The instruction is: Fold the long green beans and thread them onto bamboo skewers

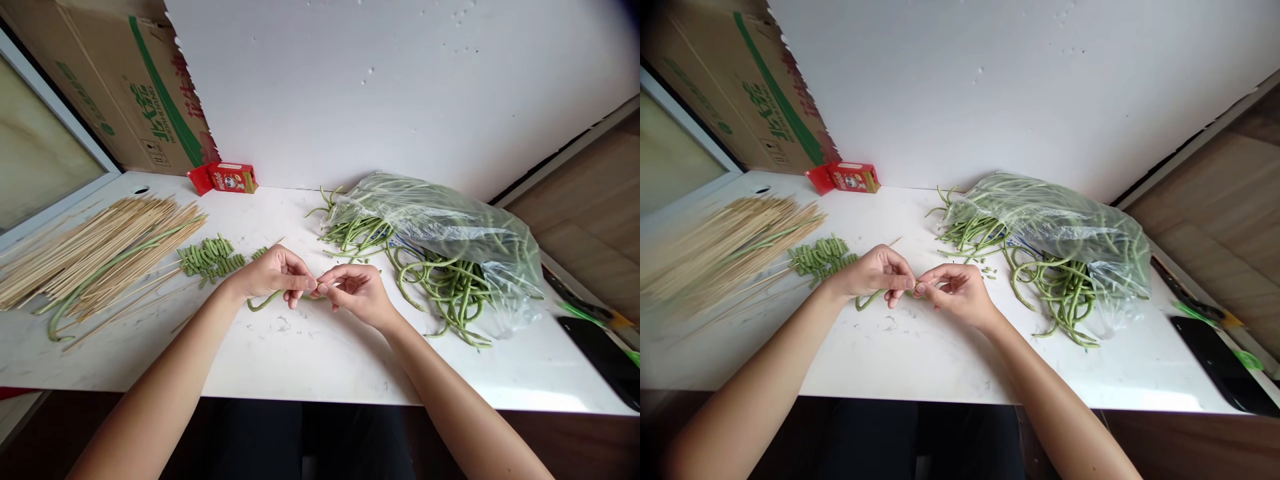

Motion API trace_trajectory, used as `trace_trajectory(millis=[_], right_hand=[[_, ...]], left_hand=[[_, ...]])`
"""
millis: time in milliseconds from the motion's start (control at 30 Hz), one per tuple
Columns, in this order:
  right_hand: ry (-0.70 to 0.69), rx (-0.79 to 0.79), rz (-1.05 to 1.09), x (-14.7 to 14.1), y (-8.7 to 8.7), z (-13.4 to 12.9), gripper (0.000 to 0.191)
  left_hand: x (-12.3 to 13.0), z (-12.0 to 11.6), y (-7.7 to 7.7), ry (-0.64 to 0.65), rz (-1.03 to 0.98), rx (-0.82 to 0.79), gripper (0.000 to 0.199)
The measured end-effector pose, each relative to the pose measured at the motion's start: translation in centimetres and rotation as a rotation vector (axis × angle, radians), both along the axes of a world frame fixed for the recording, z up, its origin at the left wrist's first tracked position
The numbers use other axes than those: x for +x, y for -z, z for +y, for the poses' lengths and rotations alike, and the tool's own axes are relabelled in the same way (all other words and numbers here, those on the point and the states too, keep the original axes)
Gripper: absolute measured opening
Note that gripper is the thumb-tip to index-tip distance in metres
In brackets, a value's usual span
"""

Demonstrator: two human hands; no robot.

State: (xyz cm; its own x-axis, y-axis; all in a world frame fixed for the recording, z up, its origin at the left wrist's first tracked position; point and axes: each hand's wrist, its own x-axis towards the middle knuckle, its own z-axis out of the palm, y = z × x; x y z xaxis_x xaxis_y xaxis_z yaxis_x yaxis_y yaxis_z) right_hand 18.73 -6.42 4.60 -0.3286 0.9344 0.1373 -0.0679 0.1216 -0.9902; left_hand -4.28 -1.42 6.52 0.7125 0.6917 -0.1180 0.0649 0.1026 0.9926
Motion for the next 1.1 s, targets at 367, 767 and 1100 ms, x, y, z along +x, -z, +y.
trace_trajectory(millis=[367, 767, 1100], right_hand=[[-0.032, 0.004, -0.016, 0.1, 0.4, 0.3, 0.032], [-0.106, -0.106, 0.092, -0.4, 0.0, -0.1, 0.032], [-0.173, -0.29, 0.249, -1.0, 0.5, -0.2, 0.033]], left_hand=[[-0.1, 0.2, 0.4, -0.019, 0.014, 0.046, 0.036], [-0.2, -0.1, 0.0, 0.077, -0.008, 0.038, 0.035], [0.1, -0.2, 0.1, 0.114, -0.062, -0.024, 0.037]])
